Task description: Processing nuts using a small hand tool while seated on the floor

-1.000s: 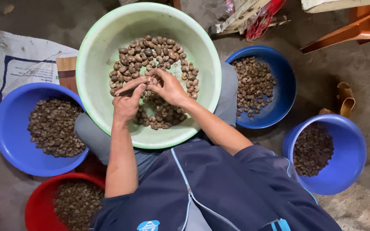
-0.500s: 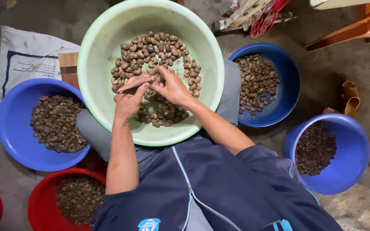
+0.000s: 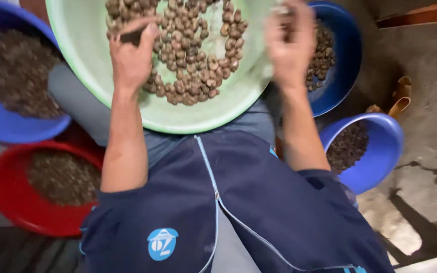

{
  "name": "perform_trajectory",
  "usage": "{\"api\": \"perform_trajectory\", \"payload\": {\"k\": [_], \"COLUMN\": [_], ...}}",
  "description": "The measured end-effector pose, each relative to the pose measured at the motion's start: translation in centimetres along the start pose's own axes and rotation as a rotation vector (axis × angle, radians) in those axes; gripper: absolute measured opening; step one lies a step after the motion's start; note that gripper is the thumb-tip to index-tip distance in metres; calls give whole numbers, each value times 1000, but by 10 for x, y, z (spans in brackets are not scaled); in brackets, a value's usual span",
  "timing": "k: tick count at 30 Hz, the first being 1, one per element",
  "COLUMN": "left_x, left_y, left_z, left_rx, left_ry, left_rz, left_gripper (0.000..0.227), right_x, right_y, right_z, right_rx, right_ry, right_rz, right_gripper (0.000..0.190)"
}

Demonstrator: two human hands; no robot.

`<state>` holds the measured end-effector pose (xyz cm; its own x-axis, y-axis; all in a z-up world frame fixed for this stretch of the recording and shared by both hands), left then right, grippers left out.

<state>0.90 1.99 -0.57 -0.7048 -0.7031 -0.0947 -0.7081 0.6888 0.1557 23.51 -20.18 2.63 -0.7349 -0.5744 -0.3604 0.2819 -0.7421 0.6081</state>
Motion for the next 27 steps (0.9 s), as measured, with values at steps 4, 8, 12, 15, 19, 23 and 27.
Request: {"api": "perform_trajectory", "payload": {"k": [4,8,12,15,19,23,27], "left_x": [3,1,-4,-3,1,2,0], "left_y": [0,3,-2,-1,-1,-2,-2], "left_z": [12,25,15,24,20,38,34], "left_rx": [13,-169,-100,-129,-102,-150,-238], "left_ry": [-20,19,242,91,-58,-108,-172], "left_rz": [-120,-259,-208,-226,-255,-245,-266], "left_gripper": [16,29,31,34,24,12,20], "right_x": [29,58,42,12,-9,0,31], "right_y": [55,81,70,34,-44,-126,-183], "right_z": [-93,-141,-98,-18,21,20,-1], "right_rx": [-113,81,90,18,104,271,640], "right_ry": [-117,-233,-134,55,239,365,234], "right_rz": [4,72,-33,80,349,648,937], "right_gripper": [42,39,31,33,32,27,42]}}
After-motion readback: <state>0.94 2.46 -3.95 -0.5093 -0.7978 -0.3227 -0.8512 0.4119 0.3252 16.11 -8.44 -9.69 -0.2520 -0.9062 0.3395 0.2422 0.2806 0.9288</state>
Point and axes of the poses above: each hand's wrist, its own x-axis away from the middle knuckle, its own y-axis out of the back of the hand, z = x × y, the point moved 2 cm from there along -x, towards the middle knuckle, and after that the axes turned 11 degrees about x, right-handed, at the moved point
